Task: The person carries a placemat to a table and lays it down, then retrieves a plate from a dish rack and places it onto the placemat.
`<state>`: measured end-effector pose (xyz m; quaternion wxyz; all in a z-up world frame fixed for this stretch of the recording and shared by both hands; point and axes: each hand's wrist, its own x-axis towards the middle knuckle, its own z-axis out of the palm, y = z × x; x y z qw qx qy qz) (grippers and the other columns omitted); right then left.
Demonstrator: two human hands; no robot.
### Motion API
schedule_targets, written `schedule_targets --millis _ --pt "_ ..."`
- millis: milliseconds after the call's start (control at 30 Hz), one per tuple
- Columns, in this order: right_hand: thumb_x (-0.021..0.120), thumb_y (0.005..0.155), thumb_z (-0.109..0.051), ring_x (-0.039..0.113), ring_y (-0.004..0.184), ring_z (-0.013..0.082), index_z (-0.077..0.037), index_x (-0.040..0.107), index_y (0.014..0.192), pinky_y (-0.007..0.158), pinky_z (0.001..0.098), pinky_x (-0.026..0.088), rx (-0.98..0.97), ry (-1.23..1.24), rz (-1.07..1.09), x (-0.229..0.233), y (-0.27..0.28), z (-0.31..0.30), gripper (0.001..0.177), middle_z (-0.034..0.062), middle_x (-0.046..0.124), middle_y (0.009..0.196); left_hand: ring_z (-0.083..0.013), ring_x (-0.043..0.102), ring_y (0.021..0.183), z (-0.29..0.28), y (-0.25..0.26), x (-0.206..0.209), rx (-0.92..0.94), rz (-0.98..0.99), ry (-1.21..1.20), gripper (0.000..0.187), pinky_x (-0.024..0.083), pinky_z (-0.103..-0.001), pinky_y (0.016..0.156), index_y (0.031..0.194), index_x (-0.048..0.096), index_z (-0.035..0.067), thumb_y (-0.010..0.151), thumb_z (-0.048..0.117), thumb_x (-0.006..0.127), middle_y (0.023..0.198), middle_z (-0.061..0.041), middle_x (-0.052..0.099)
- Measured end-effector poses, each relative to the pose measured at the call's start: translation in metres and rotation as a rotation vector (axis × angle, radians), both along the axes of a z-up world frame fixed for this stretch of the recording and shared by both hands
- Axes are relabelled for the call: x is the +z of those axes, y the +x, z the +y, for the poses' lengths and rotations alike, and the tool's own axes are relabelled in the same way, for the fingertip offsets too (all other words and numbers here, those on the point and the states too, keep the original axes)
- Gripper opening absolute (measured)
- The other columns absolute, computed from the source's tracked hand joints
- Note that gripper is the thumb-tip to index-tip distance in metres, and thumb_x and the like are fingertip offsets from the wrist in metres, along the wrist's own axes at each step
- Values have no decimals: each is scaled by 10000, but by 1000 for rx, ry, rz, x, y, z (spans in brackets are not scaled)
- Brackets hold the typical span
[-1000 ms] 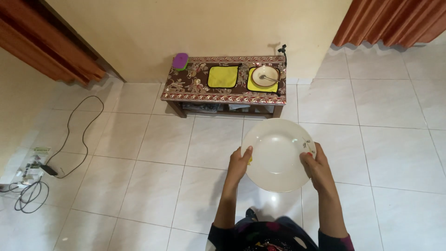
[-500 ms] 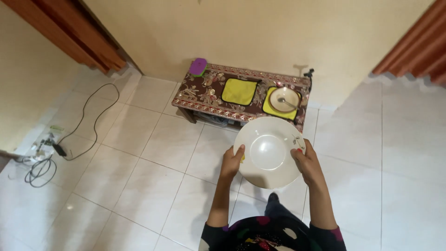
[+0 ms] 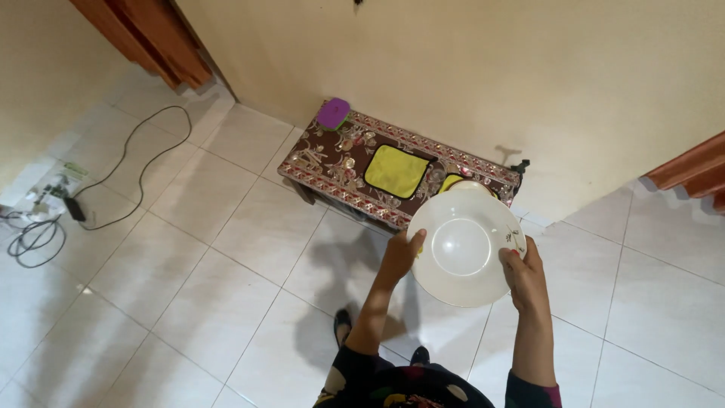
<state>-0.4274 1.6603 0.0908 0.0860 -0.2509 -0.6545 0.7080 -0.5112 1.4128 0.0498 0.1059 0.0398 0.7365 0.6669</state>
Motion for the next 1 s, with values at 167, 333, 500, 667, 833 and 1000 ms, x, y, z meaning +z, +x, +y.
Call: schedule_targets --millis 167,333,500,667,833,1000 --pt "591 926 -83 558 894 145 6 535 1341 779 280 470 -54 -14 17 -16 -51 -21 428 91 621 1068 -205 684 834 -20 -64 1 -114 -13 51 432 537 -360 777 1168 677 -16 1004 371 577 912 -125 736" --pt "583 940 -77 562 903 132 11 529 1346 782 279 479 -147 -31 27 -23 -98 -73 419 81 627 1089 -219 714 866 -59 -134 -10 -227 -76 -18 480 545 -351 803 1225 671 -4 1006 408 559 960 -124 750" --pt "570 952 -82 567 913 133 -4 530 1363 813 285 495 -213 -25 32 -27 -148 -115 419 79 625 1098 -219 717 865 -94 -205 -18 -294 -32 -47 489 545 -357 806 1239 658 1 1000 417 566 965 -118 750" --pt "569 938 -84 600 947 154 -36 530 1391 805 292 516 -263 -69 -8 -28 -187 -141 457 85 640 1121 -234 702 842 -116 -250 -21 -337 -62 -23 489 544 -366 790 1208 671 -11 1008 422 564 932 -135 742" --pt "589 913 -79 614 944 162 -60 540 1371 783 300 523 -275 -103 0 -38 -239 -150 461 80 643 1122 -229 712 879 -127 -295 -34 -306 -37 -28 498 540 -357 816 1222 662 -5 1004 432 566 977 -122 747" --pt "614 909 -59 596 893 147 -44 587 1324 755 288 497 -238 -118 35 -72 -297 -147 417 63 653 1066 -249 724 846 -133 -347 -49 -254 -88 -111 514 551 -368 793 1200 681 8 986 461 565 936 -144 756"
